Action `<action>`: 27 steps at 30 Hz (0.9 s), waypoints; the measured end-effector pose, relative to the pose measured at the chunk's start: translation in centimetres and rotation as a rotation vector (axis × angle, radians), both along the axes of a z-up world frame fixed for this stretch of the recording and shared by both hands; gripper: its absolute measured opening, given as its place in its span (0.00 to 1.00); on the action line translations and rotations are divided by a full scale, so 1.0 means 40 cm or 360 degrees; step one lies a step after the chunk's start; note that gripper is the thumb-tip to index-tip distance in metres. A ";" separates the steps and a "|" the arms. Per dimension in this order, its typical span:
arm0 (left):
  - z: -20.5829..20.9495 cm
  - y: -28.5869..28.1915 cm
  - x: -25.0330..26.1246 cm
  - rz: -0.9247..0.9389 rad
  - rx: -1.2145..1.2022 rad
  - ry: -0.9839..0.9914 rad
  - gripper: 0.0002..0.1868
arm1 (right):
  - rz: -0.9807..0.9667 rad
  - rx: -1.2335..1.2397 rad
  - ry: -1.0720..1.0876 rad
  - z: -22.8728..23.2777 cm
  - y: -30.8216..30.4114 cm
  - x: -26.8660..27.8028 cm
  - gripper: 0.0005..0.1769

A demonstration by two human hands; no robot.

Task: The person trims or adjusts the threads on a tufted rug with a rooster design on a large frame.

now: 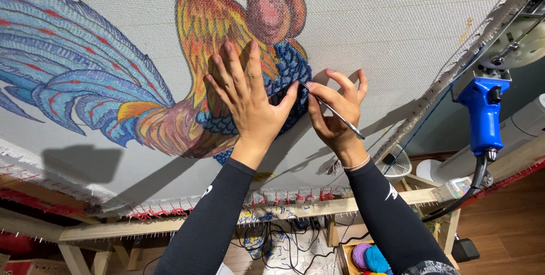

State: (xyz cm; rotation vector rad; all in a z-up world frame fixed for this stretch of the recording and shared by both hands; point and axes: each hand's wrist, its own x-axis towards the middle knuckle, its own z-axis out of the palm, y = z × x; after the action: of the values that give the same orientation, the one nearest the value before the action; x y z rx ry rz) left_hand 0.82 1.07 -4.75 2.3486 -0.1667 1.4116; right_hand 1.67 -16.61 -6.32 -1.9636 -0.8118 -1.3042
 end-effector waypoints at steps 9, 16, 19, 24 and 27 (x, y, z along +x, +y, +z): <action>0.012 -0.004 -0.008 -0.0017 -0.0016 0.0037 0.53 | 0.0014 0.0010 0.0046 0.006 0.000 -0.004 0.10; 0.006 0.001 -0.007 -0.0022 0.0014 0.0021 0.53 | 0.0050 0.0023 0.0013 0.004 -0.005 -0.002 0.10; 0.008 0.002 -0.010 -0.0041 -0.0002 0.0039 0.53 | 0.0013 -0.0002 0.0002 0.005 0.001 0.001 0.10; 0.003 0.002 -0.004 -0.0048 0.0006 0.0013 0.55 | -0.0004 -0.0012 0.0019 0.006 0.000 0.004 0.10; 0.005 0.002 -0.008 -0.0048 0.0013 0.0016 0.55 | 0.0048 0.0045 0.0037 0.002 -0.004 -0.002 0.10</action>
State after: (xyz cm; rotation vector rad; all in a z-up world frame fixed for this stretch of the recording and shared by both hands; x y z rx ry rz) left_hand 0.51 1.16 -4.53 2.3497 -0.2051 1.3872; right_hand 1.57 -16.76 -6.23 -1.9339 -0.8047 -1.2665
